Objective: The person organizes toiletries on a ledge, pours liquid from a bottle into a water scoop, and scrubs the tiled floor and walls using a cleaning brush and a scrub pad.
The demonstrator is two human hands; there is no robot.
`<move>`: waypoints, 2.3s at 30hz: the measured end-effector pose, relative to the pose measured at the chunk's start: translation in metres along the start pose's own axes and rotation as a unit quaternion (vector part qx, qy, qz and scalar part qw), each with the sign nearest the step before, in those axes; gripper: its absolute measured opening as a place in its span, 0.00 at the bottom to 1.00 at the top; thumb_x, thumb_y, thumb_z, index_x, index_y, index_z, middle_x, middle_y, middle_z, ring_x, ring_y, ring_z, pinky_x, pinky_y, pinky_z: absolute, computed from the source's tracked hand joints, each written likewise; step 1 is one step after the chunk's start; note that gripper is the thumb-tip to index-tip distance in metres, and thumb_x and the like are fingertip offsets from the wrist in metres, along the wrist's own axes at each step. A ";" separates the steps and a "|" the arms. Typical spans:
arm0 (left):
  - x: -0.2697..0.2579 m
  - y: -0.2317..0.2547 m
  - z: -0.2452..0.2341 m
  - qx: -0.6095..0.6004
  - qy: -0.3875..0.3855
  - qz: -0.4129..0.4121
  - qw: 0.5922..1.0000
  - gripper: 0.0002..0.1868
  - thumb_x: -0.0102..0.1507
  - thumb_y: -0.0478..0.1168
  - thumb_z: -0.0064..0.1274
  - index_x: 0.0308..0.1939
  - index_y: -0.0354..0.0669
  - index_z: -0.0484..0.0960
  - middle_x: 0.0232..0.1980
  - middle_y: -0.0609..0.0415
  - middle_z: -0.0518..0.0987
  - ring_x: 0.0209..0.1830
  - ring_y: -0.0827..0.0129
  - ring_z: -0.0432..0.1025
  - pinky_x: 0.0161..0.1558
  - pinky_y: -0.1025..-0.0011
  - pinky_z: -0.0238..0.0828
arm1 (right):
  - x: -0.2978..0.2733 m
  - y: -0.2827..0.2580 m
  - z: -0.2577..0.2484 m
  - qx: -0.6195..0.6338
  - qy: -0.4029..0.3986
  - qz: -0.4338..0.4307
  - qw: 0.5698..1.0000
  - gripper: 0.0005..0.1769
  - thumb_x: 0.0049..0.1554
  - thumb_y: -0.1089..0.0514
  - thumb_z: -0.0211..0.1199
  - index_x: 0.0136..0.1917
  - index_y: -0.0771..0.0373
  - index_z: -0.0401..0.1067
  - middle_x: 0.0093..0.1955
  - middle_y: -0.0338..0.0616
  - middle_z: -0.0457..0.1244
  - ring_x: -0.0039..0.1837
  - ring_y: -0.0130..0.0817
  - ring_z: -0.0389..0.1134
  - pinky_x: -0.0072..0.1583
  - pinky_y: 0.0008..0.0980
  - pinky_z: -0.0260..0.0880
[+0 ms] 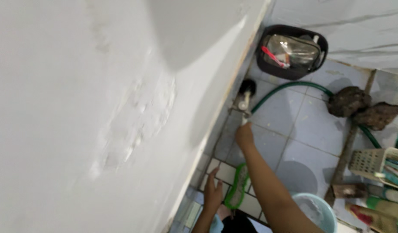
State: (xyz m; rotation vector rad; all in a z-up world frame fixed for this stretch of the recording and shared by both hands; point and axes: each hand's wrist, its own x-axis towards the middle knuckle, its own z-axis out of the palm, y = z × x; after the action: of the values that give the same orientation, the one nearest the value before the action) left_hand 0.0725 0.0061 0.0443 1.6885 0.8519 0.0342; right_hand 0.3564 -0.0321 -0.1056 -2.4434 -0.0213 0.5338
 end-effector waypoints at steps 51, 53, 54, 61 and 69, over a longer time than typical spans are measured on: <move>-0.039 -0.050 0.073 0.157 -0.048 0.119 0.979 0.32 0.59 0.41 0.56 0.66 0.35 0.69 0.64 0.37 0.72 0.65 0.41 0.66 0.65 0.53 0.64 | -0.126 0.152 -0.175 -0.251 0.073 -0.055 0.964 0.21 0.68 0.49 0.49 0.57 0.72 0.67 0.43 0.60 0.70 0.45 0.56 0.75 0.46 0.50 0.76; -0.038 -0.046 0.073 0.162 -0.048 0.120 0.978 0.31 0.59 0.42 0.55 0.66 0.35 0.70 0.64 0.37 0.73 0.65 0.41 0.66 0.66 0.53 0.65 | -0.166 0.138 -0.126 -0.253 0.043 -0.120 0.959 0.20 0.64 0.56 0.49 0.62 0.73 0.65 0.43 0.60 0.70 0.43 0.56 0.75 0.44 0.51 0.75; -0.039 -0.044 0.073 0.174 -0.055 0.100 0.978 0.32 0.59 0.42 0.55 0.66 0.36 0.69 0.64 0.38 0.72 0.66 0.42 0.65 0.65 0.53 0.64 | -0.188 0.134 -0.107 -0.255 -0.010 -0.107 0.961 0.18 0.64 0.52 0.50 0.58 0.70 0.66 0.42 0.60 0.70 0.44 0.57 0.74 0.46 0.52 0.74; -0.037 -0.052 0.058 0.203 -0.066 0.052 0.976 0.35 0.58 0.42 0.57 0.68 0.32 0.67 0.66 0.35 0.69 0.67 0.40 0.62 0.67 0.53 0.61 | -0.105 0.157 -0.194 -0.286 0.062 -0.044 0.955 0.24 0.68 0.42 0.51 0.52 0.68 0.67 0.42 0.55 0.70 0.45 0.53 0.75 0.46 0.51 0.75; -0.043 -0.061 0.054 0.186 -0.051 0.050 0.980 0.36 0.58 0.42 0.59 0.67 0.32 0.66 0.68 0.34 0.67 0.69 0.41 0.60 0.68 0.53 0.60 | -0.146 0.116 -0.098 -0.210 -0.020 -0.070 0.975 0.20 0.65 0.46 0.51 0.52 0.66 0.67 0.45 0.62 0.70 0.48 0.60 0.74 0.51 0.55 0.73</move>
State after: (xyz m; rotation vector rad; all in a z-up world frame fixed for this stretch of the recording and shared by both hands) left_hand 0.0342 -0.0595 -0.0074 2.0634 0.7268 -0.1504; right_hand 0.2463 -0.2031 -0.0493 -2.8108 -0.3546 0.5609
